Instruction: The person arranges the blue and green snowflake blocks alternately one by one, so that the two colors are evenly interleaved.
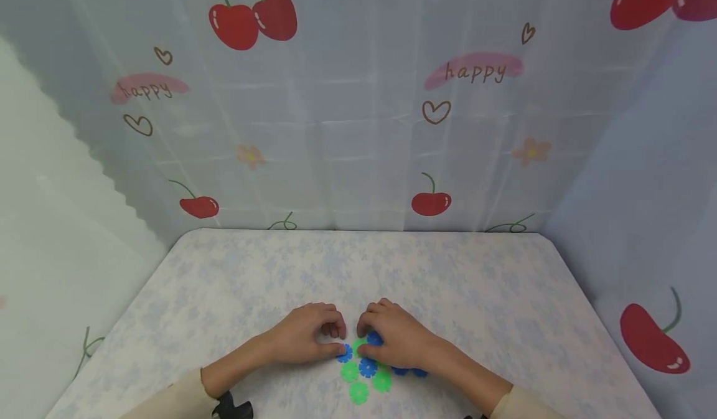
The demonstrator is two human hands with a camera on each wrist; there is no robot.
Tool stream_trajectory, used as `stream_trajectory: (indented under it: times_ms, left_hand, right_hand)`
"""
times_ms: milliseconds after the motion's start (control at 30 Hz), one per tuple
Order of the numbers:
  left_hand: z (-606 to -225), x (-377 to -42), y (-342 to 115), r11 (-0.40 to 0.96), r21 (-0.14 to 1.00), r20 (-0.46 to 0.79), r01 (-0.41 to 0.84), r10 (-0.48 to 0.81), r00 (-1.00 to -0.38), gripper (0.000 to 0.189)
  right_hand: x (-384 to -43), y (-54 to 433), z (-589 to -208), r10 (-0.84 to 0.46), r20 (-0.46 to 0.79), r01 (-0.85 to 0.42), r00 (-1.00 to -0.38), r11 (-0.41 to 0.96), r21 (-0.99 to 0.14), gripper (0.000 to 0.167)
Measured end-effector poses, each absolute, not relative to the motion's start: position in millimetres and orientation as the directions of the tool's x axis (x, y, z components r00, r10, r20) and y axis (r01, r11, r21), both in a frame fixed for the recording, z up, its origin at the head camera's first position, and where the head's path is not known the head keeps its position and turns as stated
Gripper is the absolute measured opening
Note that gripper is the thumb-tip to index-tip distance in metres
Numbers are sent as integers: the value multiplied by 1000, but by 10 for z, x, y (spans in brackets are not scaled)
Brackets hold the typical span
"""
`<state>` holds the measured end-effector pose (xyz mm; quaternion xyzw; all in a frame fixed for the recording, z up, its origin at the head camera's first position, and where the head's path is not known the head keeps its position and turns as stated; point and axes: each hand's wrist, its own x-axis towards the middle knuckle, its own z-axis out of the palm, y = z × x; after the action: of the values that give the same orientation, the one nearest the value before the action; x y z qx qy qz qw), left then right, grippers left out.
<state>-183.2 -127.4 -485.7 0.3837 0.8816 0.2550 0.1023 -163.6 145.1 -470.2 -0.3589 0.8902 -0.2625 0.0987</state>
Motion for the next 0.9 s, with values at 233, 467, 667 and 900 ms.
stream_trajectory:
  times_ms: [233, 467, 667, 900]
  left_hand:
    - [-4867, -1823, -1244, 605, 495, 9, 624, 715, -700, 18]
    - [-4858, -1790, -1243, 619, 524, -32, 585, 701, -713, 14]
    - [-4875, -1776, -1249, 608, 553, -30, 569, 697, -716, 16]
    - [-4881, -1775, -1241, 602, 561, -28, 568, 699, -714, 20]
  right_hand:
    - [-1654, 1415, -4727, -697, 62, -635, -714, 607, -478, 21]
    - [-1667, 1382, -4734, -688, 32, -618, -725, 629, -471, 21]
    - [-1669, 1401, -4741, -671, 33, -601, -741, 640, -478, 23]
    - [-1692, 1452, -4745, -664, 32, -575, -747, 620, -534, 22]
